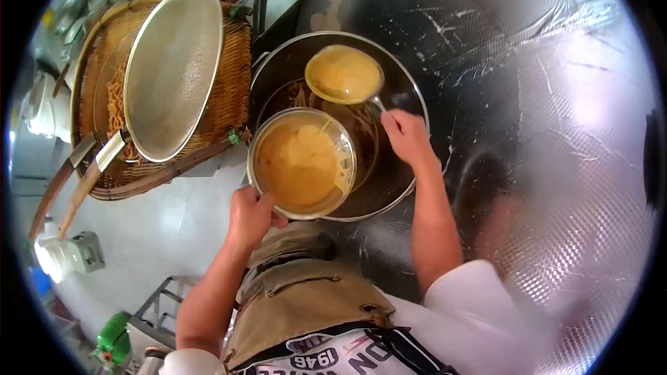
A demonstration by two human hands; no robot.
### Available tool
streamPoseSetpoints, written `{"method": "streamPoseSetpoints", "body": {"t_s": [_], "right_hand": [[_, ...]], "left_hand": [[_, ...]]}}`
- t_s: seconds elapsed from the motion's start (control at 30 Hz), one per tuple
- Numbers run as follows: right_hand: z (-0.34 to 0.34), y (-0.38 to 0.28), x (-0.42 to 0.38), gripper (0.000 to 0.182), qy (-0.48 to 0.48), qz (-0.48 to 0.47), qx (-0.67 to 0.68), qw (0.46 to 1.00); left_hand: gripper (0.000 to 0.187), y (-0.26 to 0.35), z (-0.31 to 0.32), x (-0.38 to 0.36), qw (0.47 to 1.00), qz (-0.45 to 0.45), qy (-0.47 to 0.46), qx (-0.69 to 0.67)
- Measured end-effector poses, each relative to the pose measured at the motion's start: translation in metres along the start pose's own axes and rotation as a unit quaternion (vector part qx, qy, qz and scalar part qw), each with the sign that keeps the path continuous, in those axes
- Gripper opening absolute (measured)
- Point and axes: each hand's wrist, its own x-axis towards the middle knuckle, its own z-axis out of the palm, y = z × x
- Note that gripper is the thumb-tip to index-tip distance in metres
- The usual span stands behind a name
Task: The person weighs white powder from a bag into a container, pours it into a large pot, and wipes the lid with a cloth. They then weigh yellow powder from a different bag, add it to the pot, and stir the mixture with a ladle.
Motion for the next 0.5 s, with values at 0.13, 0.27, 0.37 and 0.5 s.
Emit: {"method": "streamPoseSetpoints", "body": {"t_s": [0.13, 0.27, 0.37, 0.5], "right_hand": [[-0.014, -0.045, -0.049, 0.022, 0.001, 0.046, -0.003, 0.999], [0.006, -0.058, -0.088, 0.026, -0.009, 0.136, 0.089, 0.987], [0.021, -0.062, -0.101, 0.031, -0.042, 0.209, 0.096, 0.972], [0.033, -0.076, -0.111, 0.033, -0.03, 0.33, 0.192, 0.924]], "left_hand": [[0.028, 0.002, 0.019, 0.034, 0.998, 0.043, 0.003, -0.053], [0.026, 0.007, 0.031, 0.056, 0.996, 0.039, -0.016, -0.083], [0.023, 0.01, 0.031, 0.064, 0.996, 0.049, -0.022, -0.074], [0.022, 0.006, 0.032, 0.067, 0.997, 0.028, -0.009, -0.075]]}}
